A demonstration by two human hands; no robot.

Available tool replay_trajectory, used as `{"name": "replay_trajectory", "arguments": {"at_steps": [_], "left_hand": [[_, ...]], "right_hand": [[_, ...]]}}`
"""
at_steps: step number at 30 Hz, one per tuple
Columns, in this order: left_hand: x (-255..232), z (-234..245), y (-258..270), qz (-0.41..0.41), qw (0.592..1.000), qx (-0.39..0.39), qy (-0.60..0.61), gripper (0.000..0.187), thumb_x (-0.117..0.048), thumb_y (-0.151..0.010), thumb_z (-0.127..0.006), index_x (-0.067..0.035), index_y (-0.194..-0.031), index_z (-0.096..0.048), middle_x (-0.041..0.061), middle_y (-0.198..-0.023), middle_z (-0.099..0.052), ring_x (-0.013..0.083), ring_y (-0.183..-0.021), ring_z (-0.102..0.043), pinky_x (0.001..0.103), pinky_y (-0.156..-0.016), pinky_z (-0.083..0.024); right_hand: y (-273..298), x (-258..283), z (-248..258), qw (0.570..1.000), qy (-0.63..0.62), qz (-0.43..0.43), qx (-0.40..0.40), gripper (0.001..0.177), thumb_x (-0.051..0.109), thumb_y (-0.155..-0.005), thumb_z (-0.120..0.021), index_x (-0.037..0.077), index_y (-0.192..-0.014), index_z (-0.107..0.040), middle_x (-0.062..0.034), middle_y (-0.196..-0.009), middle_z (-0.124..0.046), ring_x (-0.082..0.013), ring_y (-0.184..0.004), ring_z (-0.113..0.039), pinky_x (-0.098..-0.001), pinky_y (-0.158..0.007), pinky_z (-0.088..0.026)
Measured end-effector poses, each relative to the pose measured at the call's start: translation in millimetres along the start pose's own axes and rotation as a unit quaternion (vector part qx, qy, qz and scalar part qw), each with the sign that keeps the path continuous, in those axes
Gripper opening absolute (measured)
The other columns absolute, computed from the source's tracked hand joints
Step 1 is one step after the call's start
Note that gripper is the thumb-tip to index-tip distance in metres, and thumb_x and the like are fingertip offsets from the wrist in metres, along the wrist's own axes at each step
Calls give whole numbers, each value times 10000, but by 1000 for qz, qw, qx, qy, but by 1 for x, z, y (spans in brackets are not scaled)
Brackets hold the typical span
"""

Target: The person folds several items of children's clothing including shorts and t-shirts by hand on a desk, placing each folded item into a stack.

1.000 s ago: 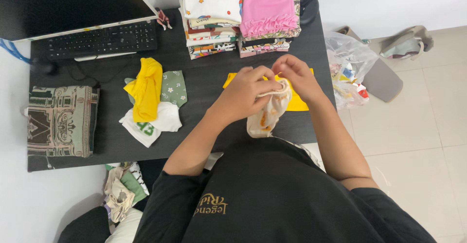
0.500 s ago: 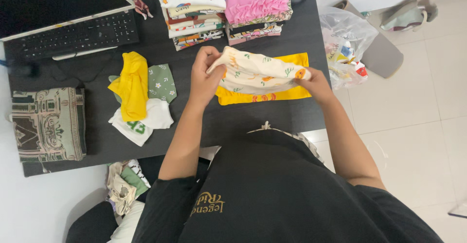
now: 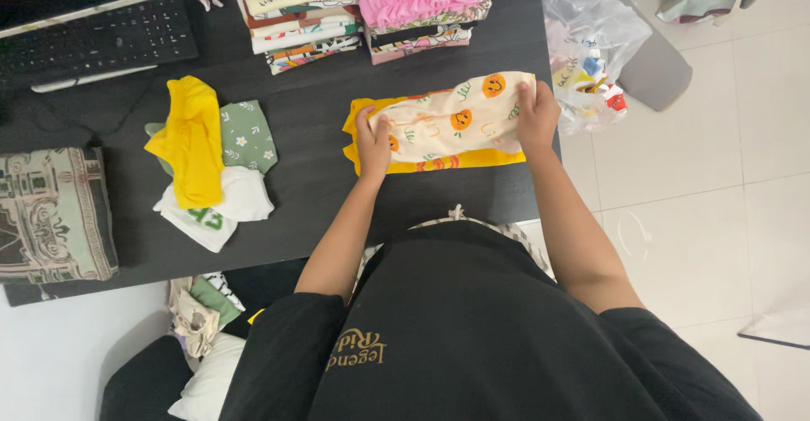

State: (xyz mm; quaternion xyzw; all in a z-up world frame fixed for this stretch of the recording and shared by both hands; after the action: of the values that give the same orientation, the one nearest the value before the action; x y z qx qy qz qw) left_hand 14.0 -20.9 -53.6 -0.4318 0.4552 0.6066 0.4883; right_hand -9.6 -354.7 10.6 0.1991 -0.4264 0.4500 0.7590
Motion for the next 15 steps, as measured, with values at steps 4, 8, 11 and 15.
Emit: {"name": "replay_trajectory", "arguments": {"at_steps": [4, 8, 11, 15], "left_hand": [[8, 9, -1, -131, 991, -8, 29, 388, -198, -1072, -563, -16, -1403, -473, 185, -1301, -584, 259, -1150, -602, 356, -1032, -461], [4, 15, 7, -137, 990, 13, -24, 387, -191, -1058, -603, -16, -1384, -489, 185, -1266, -612, 265, -1137, -613, 358, -1021, -472], [1, 11, 9, -48, 994, 10, -94, 493, -214, -977, -682, -18, -1387, -492, 173, -1156, -624, 277, -1041, -627, 367, -938, -502], [-14, 3, 11, -167, 971, -50, -166, 462, -193, -974, -707, -10, -1350, -510, 202, -1228, -595, 345, -1124, -606, 426, -986, -493]], "right_hand": [[7, -13, -4, 993, -111, 18, 20, 322, 276, -1073, -614, 18, -882, -592, -58, -713, -541, -84, -693, -452, -328, -606, -408], [24, -38, -13, 997, -75, -21, 11, 397, 319, -1091, -636, 17, -847, -551, -48, -692, -517, -87, -697, -446, -332, -615, -420], [30, -48, -15, 998, 64, -6, -3, 334, 339, -1063, -685, 37, -952, -595, -76, -752, -589, -200, -698, -568, -390, -638, -461], [29, -38, -16, 992, 125, 10, 4, 365, 322, -994, -694, 92, -1261, -598, -95, -998, -659, -316, -937, -652, -450, -812, -510]]}}
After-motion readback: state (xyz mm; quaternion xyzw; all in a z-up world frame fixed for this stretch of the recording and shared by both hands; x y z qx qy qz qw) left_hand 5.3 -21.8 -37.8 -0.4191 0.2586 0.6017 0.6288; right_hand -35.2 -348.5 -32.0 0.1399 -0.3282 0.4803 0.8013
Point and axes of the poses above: each hand's wrist, its own y-axis away from the middle knuckle, its own z-axis out of the back of the hand, x = y × z, the point moved 2 cm from there along -y, towards the middle knuckle
